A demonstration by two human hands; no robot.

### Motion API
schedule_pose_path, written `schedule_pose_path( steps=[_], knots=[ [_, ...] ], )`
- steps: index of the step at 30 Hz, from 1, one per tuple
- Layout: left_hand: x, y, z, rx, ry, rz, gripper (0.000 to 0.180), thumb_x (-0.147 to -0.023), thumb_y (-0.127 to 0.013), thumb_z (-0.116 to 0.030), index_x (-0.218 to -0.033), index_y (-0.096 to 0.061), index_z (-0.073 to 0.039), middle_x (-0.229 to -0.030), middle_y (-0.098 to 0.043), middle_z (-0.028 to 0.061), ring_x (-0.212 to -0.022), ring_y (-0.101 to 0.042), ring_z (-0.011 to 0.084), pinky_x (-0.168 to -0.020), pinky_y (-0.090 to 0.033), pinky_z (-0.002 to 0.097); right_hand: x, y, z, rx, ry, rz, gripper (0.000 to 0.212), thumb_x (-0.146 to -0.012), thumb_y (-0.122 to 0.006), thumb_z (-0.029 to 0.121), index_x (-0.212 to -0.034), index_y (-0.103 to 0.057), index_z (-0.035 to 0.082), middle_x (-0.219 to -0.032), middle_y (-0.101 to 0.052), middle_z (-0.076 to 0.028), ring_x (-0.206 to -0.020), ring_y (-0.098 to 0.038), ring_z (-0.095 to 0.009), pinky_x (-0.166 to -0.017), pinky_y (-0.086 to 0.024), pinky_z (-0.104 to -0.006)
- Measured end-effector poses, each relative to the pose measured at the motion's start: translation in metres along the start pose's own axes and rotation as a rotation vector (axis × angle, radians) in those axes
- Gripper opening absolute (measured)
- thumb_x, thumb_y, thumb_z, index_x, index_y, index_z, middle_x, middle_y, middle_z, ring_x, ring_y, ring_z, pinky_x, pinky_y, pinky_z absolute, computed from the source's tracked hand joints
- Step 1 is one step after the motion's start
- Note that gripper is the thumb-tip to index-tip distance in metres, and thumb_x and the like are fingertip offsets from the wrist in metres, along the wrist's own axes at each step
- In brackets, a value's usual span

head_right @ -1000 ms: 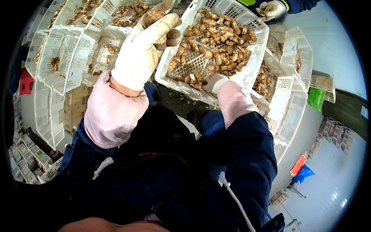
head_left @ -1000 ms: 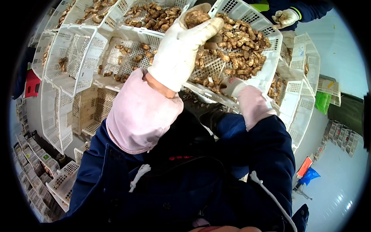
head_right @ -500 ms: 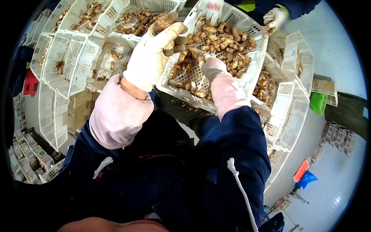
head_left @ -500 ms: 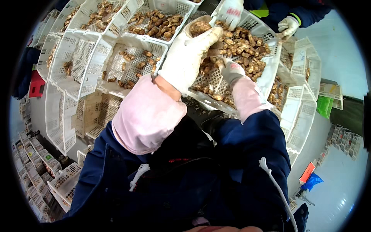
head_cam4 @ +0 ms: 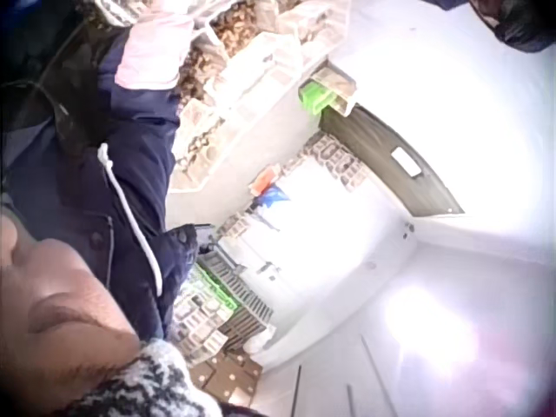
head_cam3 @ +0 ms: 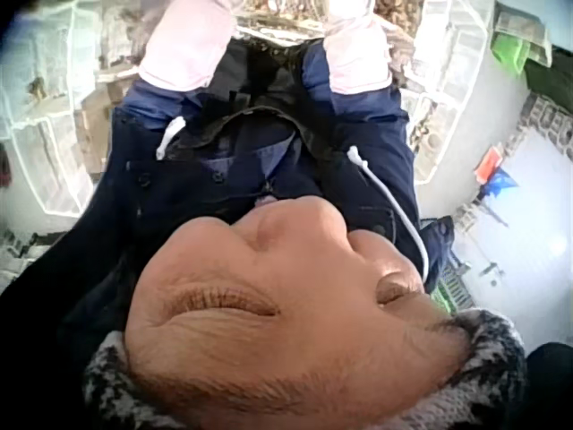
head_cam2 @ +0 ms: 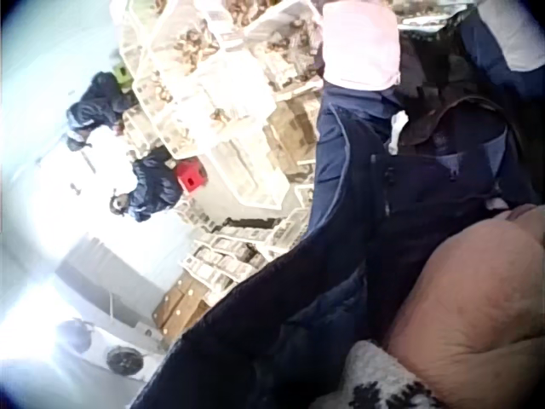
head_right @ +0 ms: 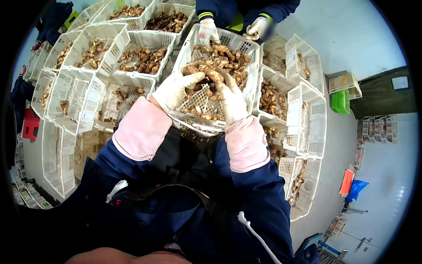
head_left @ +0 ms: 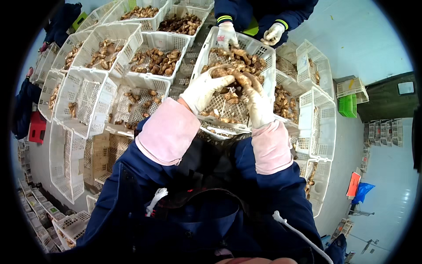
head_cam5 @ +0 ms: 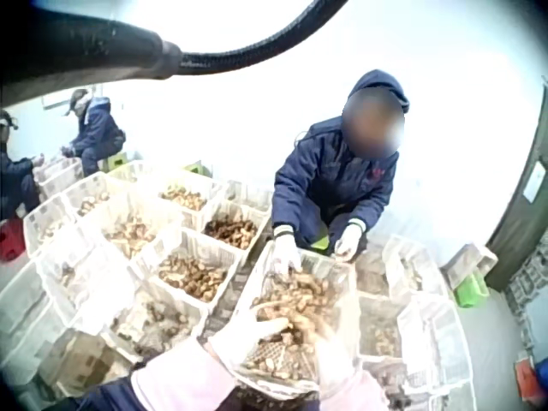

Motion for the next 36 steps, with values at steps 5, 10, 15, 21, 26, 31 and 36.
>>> schedule_pose_path(
  steps=[5, 10, 15, 21, 26, 31, 36],
  knots=[
    [0.002, 0.001, 0.007, -0.007, 0.068, -0.018, 0.034, -0.093, -0.067, -0.007, -0.126, -0.058, -0.005, -0.112, -0.067, 0.0037, -0.100, -0.064, 0.0132, -0.088, -0.054, 0.0299, 0.007, -0.001, 0.004, 0.019, 0.072, 0.076, 0.053, -0.095, -0.061, 0.007, -0.145, -0.044, 0.004, -0.140, -0.053, -0.005, -0.113, -0.054, -0.009, -0.090, -0.046, -0.0233],
    [-0.007, 0.009, 0.007, -0.091, -0.014, -0.026, 0.037, -0.092, -0.069, -0.007, -0.128, -0.057, -0.004, -0.112, -0.067, 0.0045, -0.099, -0.064, 0.0121, -0.088, -0.052, 0.0263, 0.005, -0.007, 0.009, 0.225, 0.149, 0.107, 0.054, -0.094, -0.064, 0.009, -0.144, -0.044, 0.003, -0.139, -0.053, -0.006, -0.125, -0.050, -0.013, -0.105, -0.040, -0.0268],
    [-0.012, 0.021, 0.012, -0.217, -0.040, -0.056, 0.041, -0.096, -0.065, -0.015, -0.134, -0.054, -0.003, -0.115, -0.065, 0.0052, -0.103, -0.062, 0.0138, -0.092, -0.051, 0.0296, -0.011, 0.013, -0.017, 0.048, 0.115, -0.012, 0.045, -0.093, -0.061, 0.003, -0.137, -0.051, 0.000, -0.131, -0.060, -0.009, -0.117, -0.056, -0.014, -0.100, -0.044, -0.0251],
    [-0.002, 0.049, -0.003, -0.031, -0.056, -0.375, 0.037, -0.101, -0.056, -0.034, -0.125, -0.058, -0.005, -0.109, -0.067, 0.0085, -0.098, -0.064, 0.0203, -0.088, -0.053, 0.0344, -0.015, 0.019, -0.033, 0.920, -0.003, 0.008, 0.040, -0.091, -0.058, 0.018, -0.129, -0.058, 0.005, -0.121, -0.066, -0.013, -0.110, -0.063, -0.026, -0.094, -0.049, -0.0336],
    [-0.010, 0.048, -0.004, 0.118, -0.112, -0.299, 0.039, -0.103, -0.050, -0.038, -0.122, -0.057, -0.004, -0.112, -0.066, 0.0128, -0.102, -0.065, 0.0262, -0.091, -0.053, 0.0411, -0.014, 0.037, -0.090, 1.485, -0.360, 0.307, 0.053, -0.091, -0.056, 0.029, -0.139, -0.049, 0.009, -0.134, -0.058, -0.018, -0.123, -0.056, -0.034, -0.103, -0.044, -0.0390],
    [-0.015, 0.026, -0.001, 0.189, -0.147, -0.118, 0.046, -0.106, -0.043, -0.037, -0.136, -0.047, -0.002, -0.127, -0.057, 0.0084, -0.115, -0.053, 0.0146, -0.103, -0.042, 0.0267, -0.027, 0.034, -0.058, 1.032, 0.047, 0.044, 0.055, -0.091, -0.061, 0.021, -0.141, -0.046, 0.002, -0.137, -0.055, -0.019, -0.129, -0.052, -0.029, -0.107, -0.041, -0.0370],
    [-0.016, 0.013, 0.003, 0.061, -0.094, -0.179, 0.048, -0.104, -0.048, -0.038, -0.139, -0.046, -0.006, -0.124, -0.057, 0.0018, -0.110, -0.053, 0.0090, -0.098, -0.043, 0.0233, -0.022, 0.010, -0.032, 0.463, 0.311, 0.000, 0.060, -0.093, -0.065, 0.015, -0.145, -0.039, 0.000, -0.140, -0.052, -0.017, -0.129, -0.050, -0.024, -0.110, -0.038, -0.0332]
  ],
)
Point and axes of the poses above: each hand's wrist, its own x-axis away from the middle knuckle, its own y-axis out of the back of the hand, z = x × y, the point moved 9 cm from there along -x, towards the middle knuckle
